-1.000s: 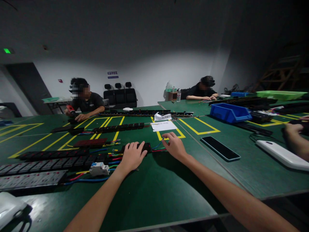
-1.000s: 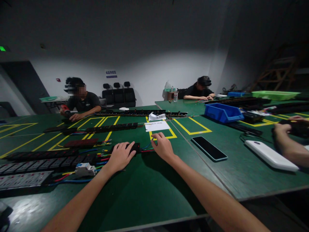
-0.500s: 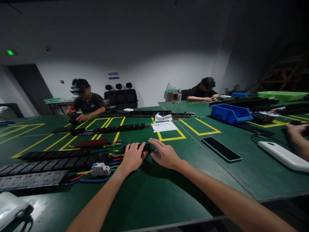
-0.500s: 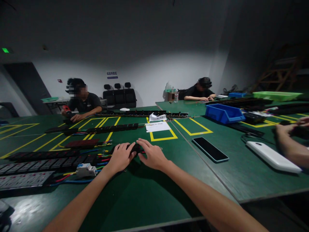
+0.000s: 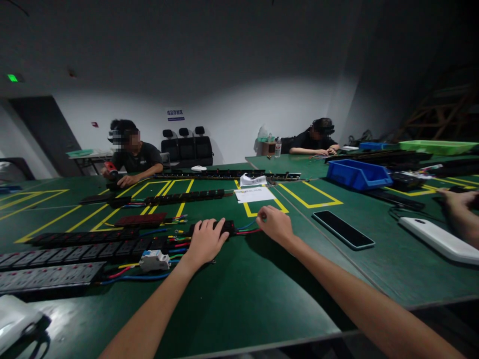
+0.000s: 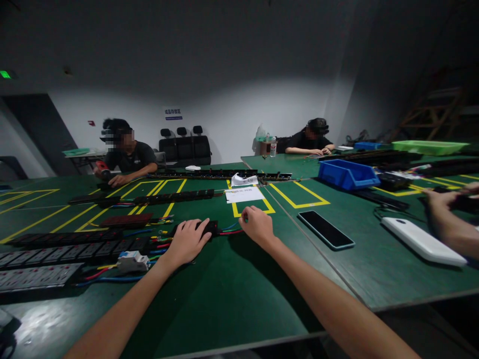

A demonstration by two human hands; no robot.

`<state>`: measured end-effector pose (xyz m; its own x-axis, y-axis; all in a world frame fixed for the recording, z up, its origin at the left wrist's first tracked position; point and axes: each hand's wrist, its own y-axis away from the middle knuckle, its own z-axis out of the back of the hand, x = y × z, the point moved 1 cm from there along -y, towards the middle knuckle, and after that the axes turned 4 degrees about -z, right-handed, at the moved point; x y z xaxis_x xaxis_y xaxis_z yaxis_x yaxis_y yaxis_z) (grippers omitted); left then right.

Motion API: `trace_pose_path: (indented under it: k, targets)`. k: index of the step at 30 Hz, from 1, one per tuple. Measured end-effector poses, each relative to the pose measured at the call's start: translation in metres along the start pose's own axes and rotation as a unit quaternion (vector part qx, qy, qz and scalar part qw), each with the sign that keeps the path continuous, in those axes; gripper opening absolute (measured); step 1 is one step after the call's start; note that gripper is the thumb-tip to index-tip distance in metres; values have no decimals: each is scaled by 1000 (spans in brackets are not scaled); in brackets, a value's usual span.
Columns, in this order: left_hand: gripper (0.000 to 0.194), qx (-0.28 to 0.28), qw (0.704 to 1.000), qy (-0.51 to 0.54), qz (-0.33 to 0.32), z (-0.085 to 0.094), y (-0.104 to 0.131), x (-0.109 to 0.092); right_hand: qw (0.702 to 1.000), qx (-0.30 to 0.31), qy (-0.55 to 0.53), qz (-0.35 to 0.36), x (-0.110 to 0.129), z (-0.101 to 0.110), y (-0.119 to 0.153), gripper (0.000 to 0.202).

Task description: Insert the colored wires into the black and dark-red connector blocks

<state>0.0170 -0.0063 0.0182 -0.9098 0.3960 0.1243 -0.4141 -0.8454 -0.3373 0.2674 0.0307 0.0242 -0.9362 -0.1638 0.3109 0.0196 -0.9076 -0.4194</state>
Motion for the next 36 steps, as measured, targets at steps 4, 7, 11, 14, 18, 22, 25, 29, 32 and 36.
trace_pose_path:
  k: [4, 7, 11, 14, 18, 22, 25, 29, 32, 36]
  targets:
    - [55, 2, 1000, -4, -3, 1, 0, 0, 994, 93, 55, -19, -7, -6, -4, 19]
    - [53, 2, 1000, -9, -5, 2, 1, -1, 989, 126, 74, -28, -9, -10, -5, 22]
    - [53, -3, 1000, -9, -4, 2, 1, -2, 996, 74, 45, -18, -6, -8, -4, 19]
    - [53, -4, 1000, -8, -4, 3, 1, -2, 1000, -15, -18, 1, 1, -6, -2, 20]
    - [52, -6, 1000, -12, -2, 3, 1, -3, 986, -89, -112, 82, 15, -10, 6, 33]
    - [50, -17, 1000, -20, -7, -1, 1, -2, 965, -96, -151, 190, 32, -15, 18, 43]
    - [49, -25, 999, -26, -11, -4, 1, -2, 948, -74, -161, 265, 42, -18, 25, 46]
    - [49, -23, 999, -24, -9, -4, 1, -1, 949, -75, -158, 262, 42, -20, 22, 47]
    - [51, -20, 1000, -16, -6, -2, 1, -2, 960, -105, -156, 207, 30, -19, 13, 40]
    - [53, -14, 1000, -8, -4, -1, 1, -2, 979, -101, -111, 136, 10, -15, 3, 28]
